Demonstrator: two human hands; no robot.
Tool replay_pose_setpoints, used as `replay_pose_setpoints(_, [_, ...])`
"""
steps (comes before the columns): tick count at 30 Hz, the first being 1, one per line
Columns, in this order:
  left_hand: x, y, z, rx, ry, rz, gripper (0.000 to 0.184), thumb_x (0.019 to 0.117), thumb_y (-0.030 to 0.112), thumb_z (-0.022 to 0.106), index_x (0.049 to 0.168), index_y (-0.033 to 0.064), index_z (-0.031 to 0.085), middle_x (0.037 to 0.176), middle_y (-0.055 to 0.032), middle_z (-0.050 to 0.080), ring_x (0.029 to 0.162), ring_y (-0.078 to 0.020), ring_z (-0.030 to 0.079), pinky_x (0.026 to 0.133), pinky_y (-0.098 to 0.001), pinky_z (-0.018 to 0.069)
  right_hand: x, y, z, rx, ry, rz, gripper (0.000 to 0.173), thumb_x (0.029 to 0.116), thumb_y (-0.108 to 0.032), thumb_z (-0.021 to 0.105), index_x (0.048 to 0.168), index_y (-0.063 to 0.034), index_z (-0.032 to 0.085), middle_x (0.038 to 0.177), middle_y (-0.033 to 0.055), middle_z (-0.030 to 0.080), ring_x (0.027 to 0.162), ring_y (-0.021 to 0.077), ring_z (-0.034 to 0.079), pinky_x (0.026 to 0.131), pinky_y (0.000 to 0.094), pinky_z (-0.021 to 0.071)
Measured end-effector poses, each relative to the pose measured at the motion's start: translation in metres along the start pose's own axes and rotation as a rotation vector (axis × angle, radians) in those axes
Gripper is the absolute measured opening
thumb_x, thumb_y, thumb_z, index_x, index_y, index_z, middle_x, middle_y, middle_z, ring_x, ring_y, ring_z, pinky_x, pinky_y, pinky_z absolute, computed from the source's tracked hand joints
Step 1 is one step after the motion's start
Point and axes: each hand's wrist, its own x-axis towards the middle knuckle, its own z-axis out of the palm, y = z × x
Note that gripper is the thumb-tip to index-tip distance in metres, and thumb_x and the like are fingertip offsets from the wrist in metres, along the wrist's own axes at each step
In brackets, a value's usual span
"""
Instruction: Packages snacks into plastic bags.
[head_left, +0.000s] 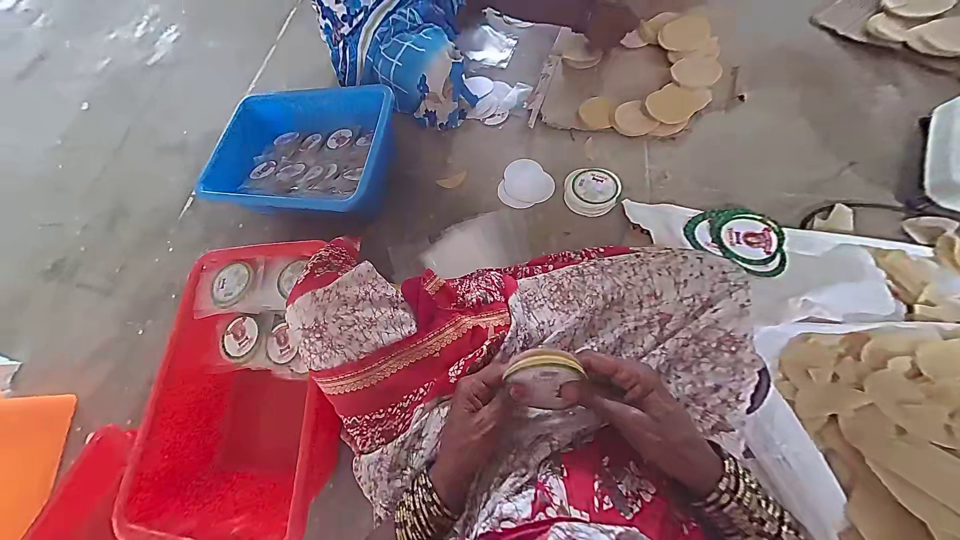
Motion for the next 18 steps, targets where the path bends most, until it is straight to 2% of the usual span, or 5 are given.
replay_pose_setpoints(3, [0.005, 0.004, 0.009, -0.03, 0.063, 0.037, 0.019, 0.1025, 0.011, 0.059, 0.113, -0.0005, 0.07, 0.101, -0.0031, 0.074, 0.094, -0.0075, 0.07, 0.089, -0.0277, 0.0574, 0.001, -0.006, 0.009, -0.111, 0.075, -0.186, 0.049, 0.0971, -0.023, 0.069, 0.144, -0.0152, 0.057, 0.109, -0.0019, 0.076, 0.09, 0.0062, 0.074, 0.08, 0.0228, 0.0631])
replay_pose_setpoints(6, [0.008, 0.008, 0.015, -0.052, 0.072, 0.053, 0.02, 0.1029, 0.014, 0.059, 0.112, -0.0001, 0.07, 0.1, -0.004, 0.073, 0.093, -0.0087, 0.07, 0.089, -0.0286, 0.058, 0.003, -0.011, 0.008, -0.151, 0.119, -0.293, 0.035, 0.1021, -0.026, 0.063, 0.136, -0.0191, 0.066, 0.125, -0.0034, 0.072, 0.098, 0.0046, 0.072, 0.086, 0.0209, 0.0611])
replay_pose_setpoints(12, [0.012, 0.014, 0.02, -0.075, 0.089, 0.056, 0.02, 0.1026, 0.015, 0.06, 0.111, 0.0009, 0.071, 0.101, -0.004, 0.073, 0.094, -0.0077, 0.069, 0.089, -0.0276, 0.0571, 0.004, -0.016, 0.001, -0.043, 0.162, -0.274, 0.016, 0.0957, -0.018, 0.071, 0.111, -0.0185, 0.078, 0.102, -0.0083, 0.077, 0.086, 0.0018, 0.072, 0.079, 0.0187, 0.0614])
replay_pose_setpoints(15, [0.012, 0.014, 0.021, -0.095, 0.086, 0.035, 0.018, 0.1022, 0.014, 0.06, 0.109, 0.0016, 0.071, 0.099, -0.0031, 0.073, 0.093, -0.0072, 0.069, 0.088, -0.027, 0.0569, 0.003, -0.014, -0.001, 0.012, 0.151, -0.225, 0.018, 0.0942, -0.016, 0.072, 0.112, -0.0163, 0.076, 0.1, -0.0074, 0.077, 0.083, 0.0026, 0.072, 0.076, 0.0184, 0.0615])
replay_pose_setpoints(18, [0.013, 0.012, 0.02, -0.126, 0.096, 0.014, 0.016, 0.1007, 0.012, 0.062, 0.108, 0.0003, 0.071, 0.098, -0.0045, 0.073, 0.091, -0.008, 0.069, 0.087, -0.0277, 0.0573, 0.002, -0.012, 0.0, 0.043, 0.15, -0.162, 0.033, 0.0914, -0.014, 0.074, 0.124, -0.0148, 0.069, 0.094, -0.0047, 0.076, 0.078, 0.0047, 0.072, 0.072, 0.0197, 0.0612])
